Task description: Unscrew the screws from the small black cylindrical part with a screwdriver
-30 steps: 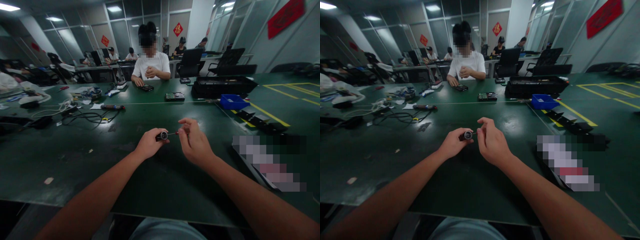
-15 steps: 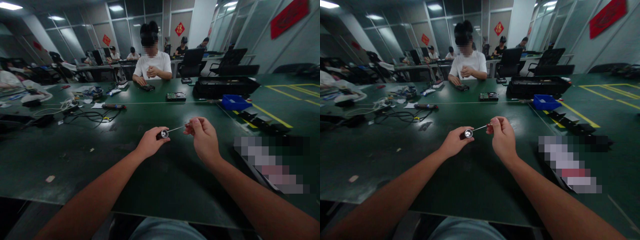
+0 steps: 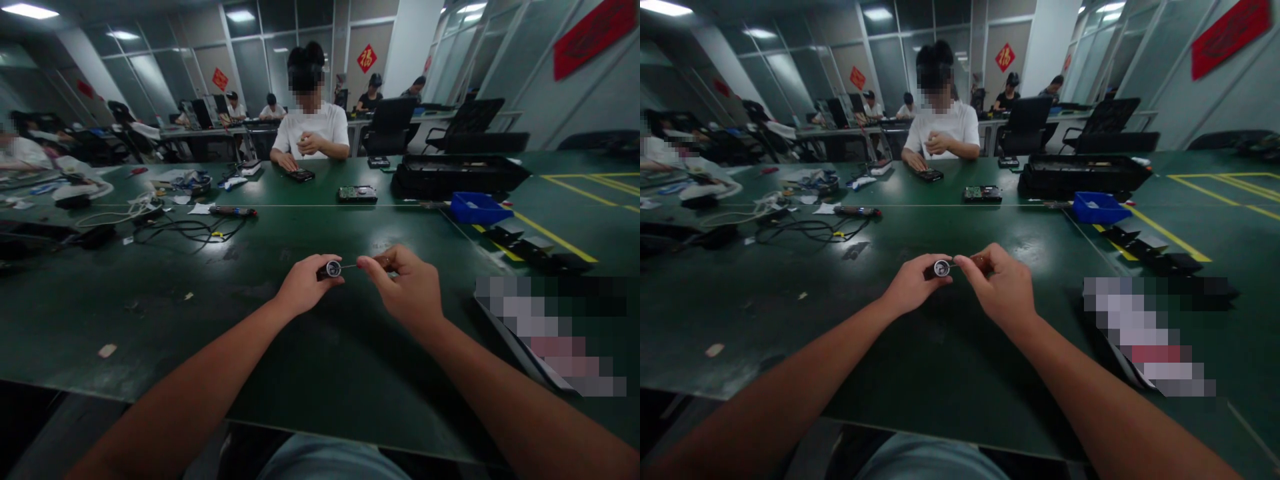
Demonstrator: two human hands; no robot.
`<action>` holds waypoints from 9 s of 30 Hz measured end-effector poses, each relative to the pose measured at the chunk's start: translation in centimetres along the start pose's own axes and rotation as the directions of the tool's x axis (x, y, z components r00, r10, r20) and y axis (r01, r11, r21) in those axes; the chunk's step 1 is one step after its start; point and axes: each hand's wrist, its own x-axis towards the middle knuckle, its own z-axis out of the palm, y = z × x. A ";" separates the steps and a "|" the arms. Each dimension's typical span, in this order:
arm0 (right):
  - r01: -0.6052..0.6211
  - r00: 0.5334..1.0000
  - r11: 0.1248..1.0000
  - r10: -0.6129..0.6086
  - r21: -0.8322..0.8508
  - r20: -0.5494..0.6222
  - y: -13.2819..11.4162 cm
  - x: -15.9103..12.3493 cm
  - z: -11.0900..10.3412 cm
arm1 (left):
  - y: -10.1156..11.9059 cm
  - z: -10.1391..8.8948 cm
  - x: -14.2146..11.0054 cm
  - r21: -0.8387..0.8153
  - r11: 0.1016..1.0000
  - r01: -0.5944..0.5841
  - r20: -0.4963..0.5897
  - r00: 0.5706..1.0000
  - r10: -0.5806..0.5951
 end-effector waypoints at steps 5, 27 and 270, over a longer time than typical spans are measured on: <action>0.084 0.996 0.995 -0.082 -0.050 0.045 0.0 -0.1 -0.2 | -0.2 0.1 0.0 -0.003 1.000 0.002 -0.012 1.000 -0.002; 0.075 0.969 0.991 -0.046 -0.112 0.242 -0.1 0.2 -0.3 | -0.6 0.1 0.1 0.053 0.999 0.012 -0.027 1.000 -0.011; 0.150 0.619 0.988 -0.073 -0.027 0.782 0.0 -0.1 -0.2 | -0.5 -0.3 0.0 0.252 0.968 0.020 0.106 0.993 -0.048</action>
